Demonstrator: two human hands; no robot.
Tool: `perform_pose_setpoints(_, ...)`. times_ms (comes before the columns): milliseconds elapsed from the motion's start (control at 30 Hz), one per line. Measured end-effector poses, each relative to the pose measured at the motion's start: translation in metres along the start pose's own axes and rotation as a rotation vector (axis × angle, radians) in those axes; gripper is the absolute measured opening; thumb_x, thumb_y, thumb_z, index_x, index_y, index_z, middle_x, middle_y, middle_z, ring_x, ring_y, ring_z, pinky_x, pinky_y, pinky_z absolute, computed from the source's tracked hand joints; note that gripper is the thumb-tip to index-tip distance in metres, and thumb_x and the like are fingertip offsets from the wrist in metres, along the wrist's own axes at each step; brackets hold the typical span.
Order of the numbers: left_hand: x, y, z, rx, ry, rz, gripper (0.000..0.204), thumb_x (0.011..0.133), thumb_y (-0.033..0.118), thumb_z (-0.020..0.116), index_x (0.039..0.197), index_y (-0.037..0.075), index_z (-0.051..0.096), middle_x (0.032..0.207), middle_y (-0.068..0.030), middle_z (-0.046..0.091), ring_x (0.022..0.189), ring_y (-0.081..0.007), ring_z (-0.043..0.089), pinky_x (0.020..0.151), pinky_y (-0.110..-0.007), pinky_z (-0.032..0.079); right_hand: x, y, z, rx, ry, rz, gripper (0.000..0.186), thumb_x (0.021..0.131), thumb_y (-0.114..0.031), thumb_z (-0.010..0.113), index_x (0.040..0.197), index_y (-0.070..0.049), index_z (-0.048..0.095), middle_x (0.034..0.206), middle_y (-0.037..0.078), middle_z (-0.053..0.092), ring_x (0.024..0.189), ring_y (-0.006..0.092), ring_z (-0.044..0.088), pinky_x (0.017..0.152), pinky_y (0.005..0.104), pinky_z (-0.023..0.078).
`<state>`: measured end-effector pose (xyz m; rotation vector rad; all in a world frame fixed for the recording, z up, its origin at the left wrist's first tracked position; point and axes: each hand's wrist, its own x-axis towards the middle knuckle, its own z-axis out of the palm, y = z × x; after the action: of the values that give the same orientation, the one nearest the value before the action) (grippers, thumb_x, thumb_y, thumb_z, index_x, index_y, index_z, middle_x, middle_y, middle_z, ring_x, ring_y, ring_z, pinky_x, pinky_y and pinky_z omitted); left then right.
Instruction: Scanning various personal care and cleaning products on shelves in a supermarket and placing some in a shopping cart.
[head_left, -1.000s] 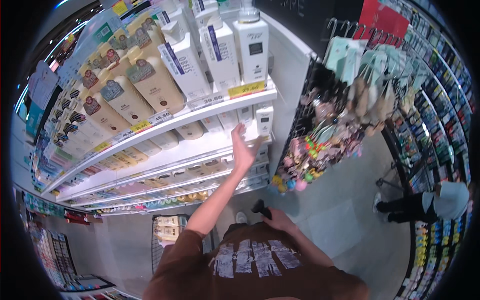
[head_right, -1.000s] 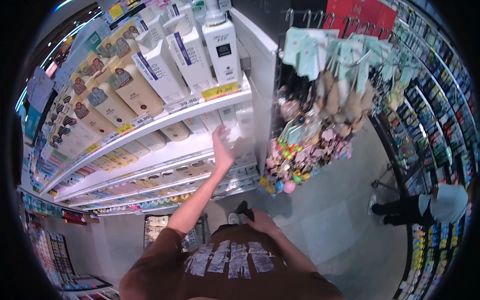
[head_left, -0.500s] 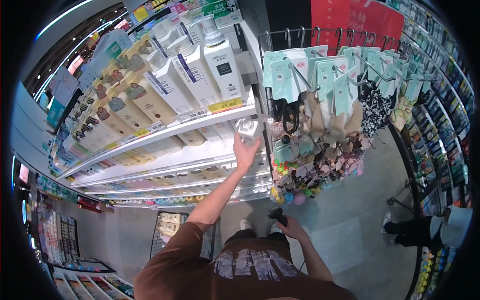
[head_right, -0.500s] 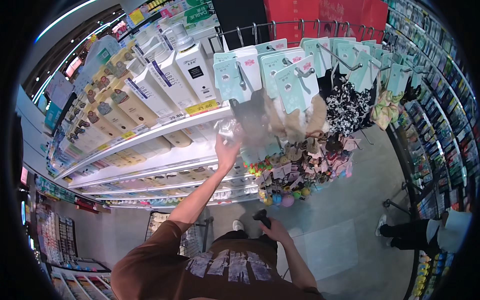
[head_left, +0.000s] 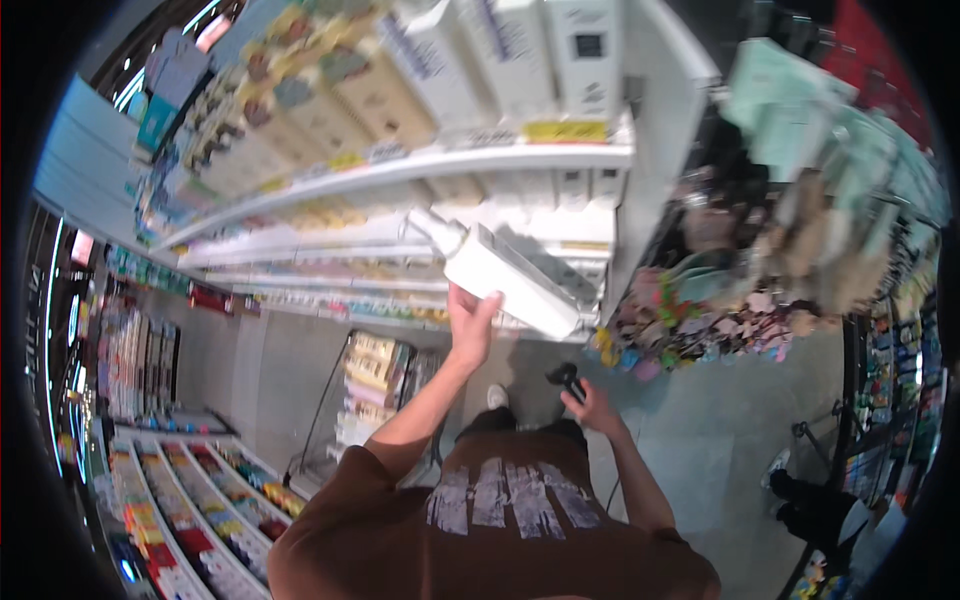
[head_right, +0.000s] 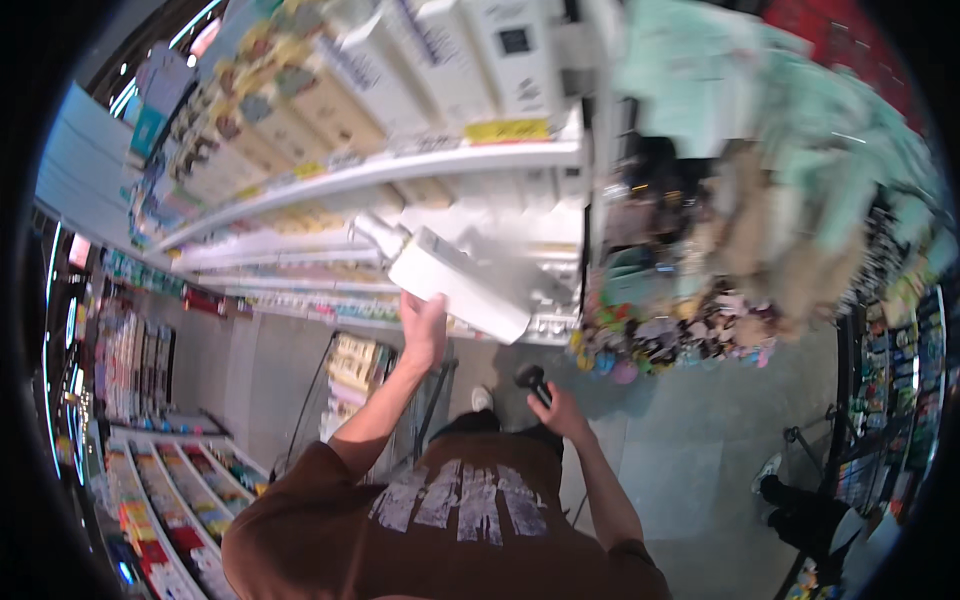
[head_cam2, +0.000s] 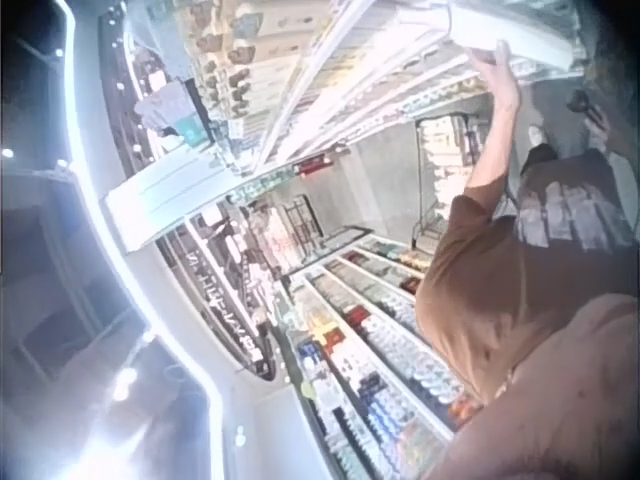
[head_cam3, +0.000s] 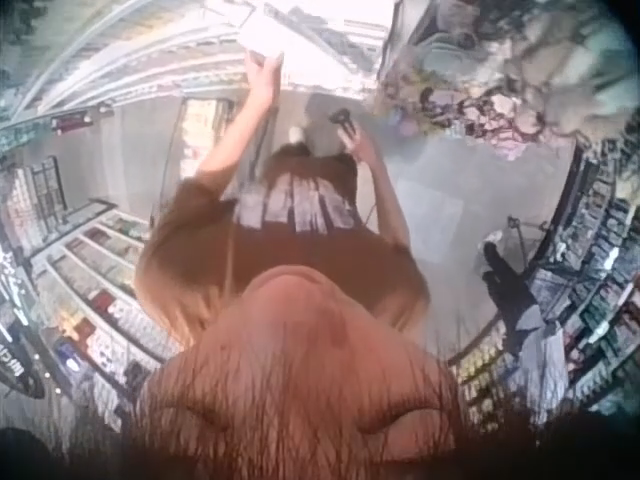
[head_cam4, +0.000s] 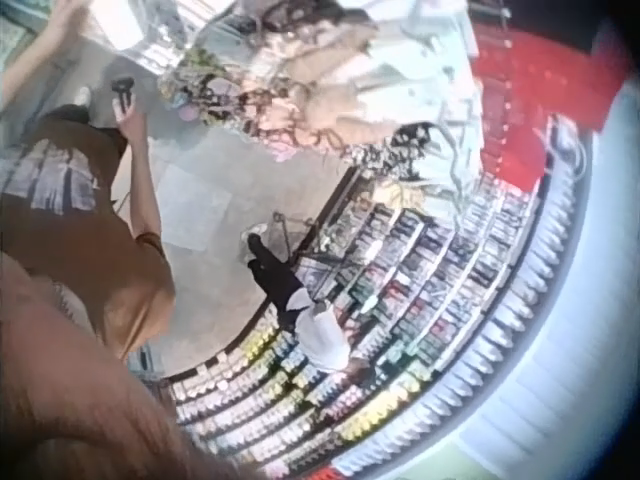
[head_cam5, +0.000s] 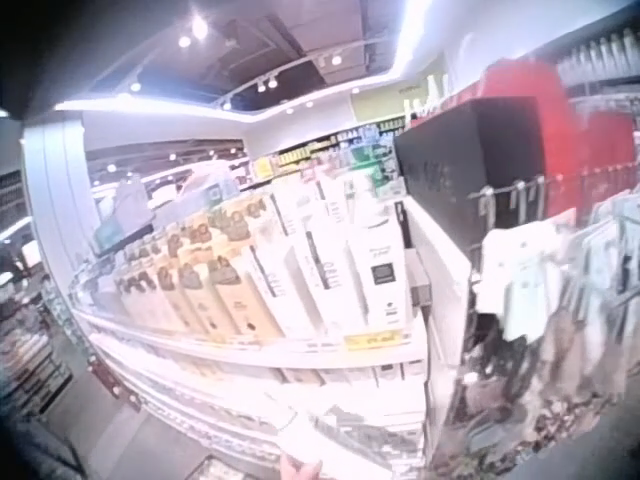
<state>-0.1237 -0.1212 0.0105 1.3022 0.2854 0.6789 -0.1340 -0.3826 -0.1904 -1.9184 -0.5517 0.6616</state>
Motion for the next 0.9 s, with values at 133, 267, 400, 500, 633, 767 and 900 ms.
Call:
perform_pose_setpoints(133,-0.03,0.048,-0.07,-0.577,0.008,-0.406,0.067,0.1,0.056,0.045,0.143,0.005,0.05,0.123,-0.0129,0.065,0.105,-0.027,0.067,0.089,-0.044,0.058,0.032,-0.052,0.012,0.108,-0.104,-0.022,0.033,0.096,-0.03,0.072,0.105,0.0,0.063,0.075,0.004,0.056,0.071,0.0123,0.05,0.065,0.034,0.044)
perform_pose_setpoints(267,-0.047,0.036,-0.164,-0.56,0.187,-0.486,0.067,0.106,0.063,0.034,0.141,0.01,0.055,0.119,-0.0097,0.067,0.088,-0.024,0.069,0.07,-0.041,0.062,0.047,-0.127,0.03,0.111,-0.139,-0.056,0.033,0.095,-0.027,0.074,0.109,0.001,0.065,0.072,0.004,0.058,0.069,0.0126,0.05,0.065,0.0353,0.047)
perform_pose_setpoints(400,-0.071,0.028,-0.251,-0.523,0.229,-0.636,0.07,0.104,0.066,0.038,0.139,0.008,0.056,0.116,-0.0121,0.068,0.091,-0.0258,0.071,0.076,-0.045,0.063,0.049,-0.195,0.064,0.1,-0.282,-0.102,0.033,0.093,-0.021,0.076,0.116,0.001,0.066,0.082,0.006,0.068,0.073,0.0111,0.053,0.07,0.0334,0.05)
perform_pose_setpoints(500,-0.086,0.029,-0.298,-0.544,0.18,-0.738,0.07,0.104,0.065,0.04,0.14,0.008,0.055,0.116,-0.0131,0.069,0.091,-0.0264,0.071,0.076,-0.044,0.063,0.052,-0.267,0.098,0.063,-0.488,-0.242,0.034,0.092,-0.02,0.076,0.116,0.001,0.068,0.089,0.012,0.072,0.075,0.016,0.06,0.073,0.0348,0.051)
perform_pose_setpoints(633,-0.096,0.014,-0.344,-0.722,0.2,-0.818,0.068,0.103,0.065,0.046,0.136,0.006,0.06,0.109,-0.0119,0.071,0.087,-0.0224,0.072,0.072,-0.037,0.062,0.074,-0.297,0.157,-0.121,-0.665,-0.397,0.036,0.087,-0.022,0.078,0.112,0.001,0.067,0.079,0.017,0.066,0.067,0.0296,0.064,0.066,0.0379,0.049)
perform_pose_setpoints(767,-0.106,-0.002,-0.397,-0.944,0.04,-0.916,0.066,0.103,0.065,0.046,0.129,0.007,0.063,0.105,-0.0119,0.071,0.085,-0.0198,0.072,0.069,-0.033,0.061,0.088,-0.309,0.201,-0.262,-0.747,-0.315,0.034,0.087,-0.023,0.076,0.111,0.0,0.067,0.079,0.022,0.066,0.068,0.0365,0.063,0.066,0.0393,0.049)
perform_pose_setpoints(900,-0.104,-0.002,-0.421,-0.737,0.257,-0.939,0.069,0.105,0.064,0.042,0.133,0.002,0.058,0.105,-0.0129,0.069,0.086,-0.0262,0.071,0.073,-0.04,0.061,0.095,-0.319,0.236,-0.271,-0.73,-0.261,0.034,0.087,-0.024,0.076,0.111,-0.001,0.067,0.076,0.021,0.065,0.067,0.037,0.063,0.066,0.0409,0.048)
